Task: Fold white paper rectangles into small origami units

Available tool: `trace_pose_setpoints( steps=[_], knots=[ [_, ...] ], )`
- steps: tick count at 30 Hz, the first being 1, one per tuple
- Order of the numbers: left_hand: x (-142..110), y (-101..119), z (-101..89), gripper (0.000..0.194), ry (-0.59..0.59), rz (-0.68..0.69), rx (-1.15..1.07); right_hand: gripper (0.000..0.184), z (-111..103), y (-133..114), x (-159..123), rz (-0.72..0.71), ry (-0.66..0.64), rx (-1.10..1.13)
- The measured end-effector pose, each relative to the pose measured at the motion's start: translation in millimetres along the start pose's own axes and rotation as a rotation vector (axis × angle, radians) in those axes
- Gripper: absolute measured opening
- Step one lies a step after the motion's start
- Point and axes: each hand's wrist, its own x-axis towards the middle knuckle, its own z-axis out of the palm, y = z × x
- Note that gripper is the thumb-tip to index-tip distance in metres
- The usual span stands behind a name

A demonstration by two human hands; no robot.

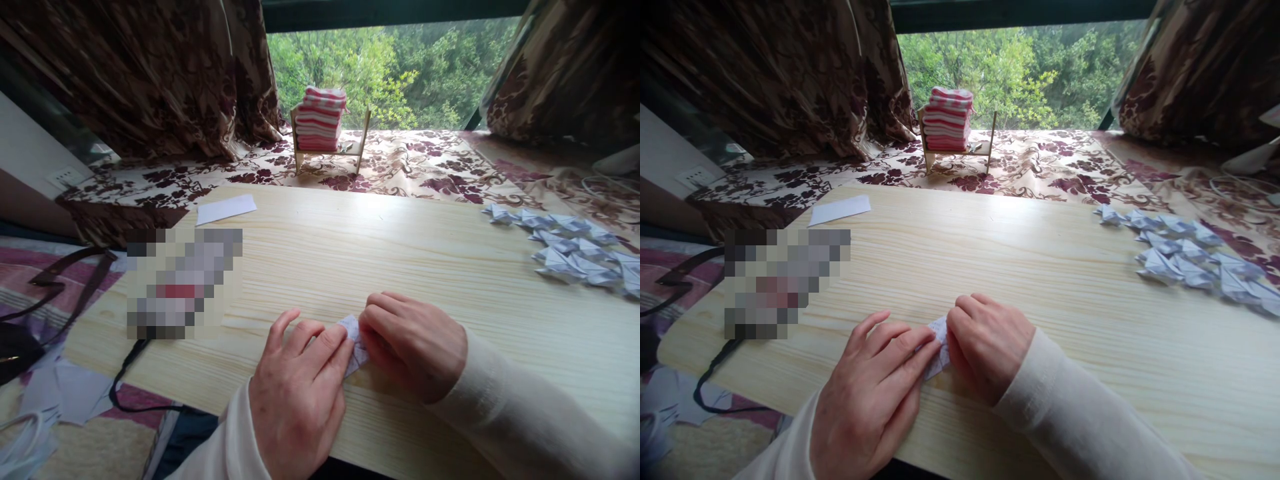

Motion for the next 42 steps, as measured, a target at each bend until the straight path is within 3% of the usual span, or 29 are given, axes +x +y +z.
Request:
trace_pose_setpoints(
  steps=[5,13,20,25,33,35,38,42],
  knots=[
    [0.5,-0.6,-0.9,0.035,-0.045,0.023,0.010,0.019,-3.1,0.2,0.5,0.000,-0.078,-0.003],
    [-0.3,0.4,-1.8,0.034,-0.074,0.010,0.026,0.019,-6.9,0.7,-0.2,0.024,-0.095,0.010],
    [0.4,-0.4,-3.2,0.036,-0.094,0.012,0.039,0.024,-7.6,0.7,-22.7,-0.038,0.120,0.153],
    [0.2,-0.7,-2.1,0.035,-0.080,0.019,0.044,0.035,-1.8,-9.2,-34.6,-0.050,0.091,0.071],
    [0.9,1.3,3.8,0.032,0.028,-0.011,0.045,0.033,4.1,-13.4,-33.7,-0.033,0.114,-0.032],
    [2.9,2.1,1.9,0.031,0.013,-0.021,0.048,0.032,8.6,-17.2,-32.7,-0.026,0.149,-0.067],
    [5.0,1.5,-1.0,0.031,-0.102,-0.005,0.045,0.029,14.8,-22.7,-31.0,-0.005,0.204,-0.129],
    [5.4,-1.0,-0.6,0.030,-0.045,0.031,0.052,0.029,12.1,-19.3,-31.1,0.016,0.197,-0.188]
  ],
)
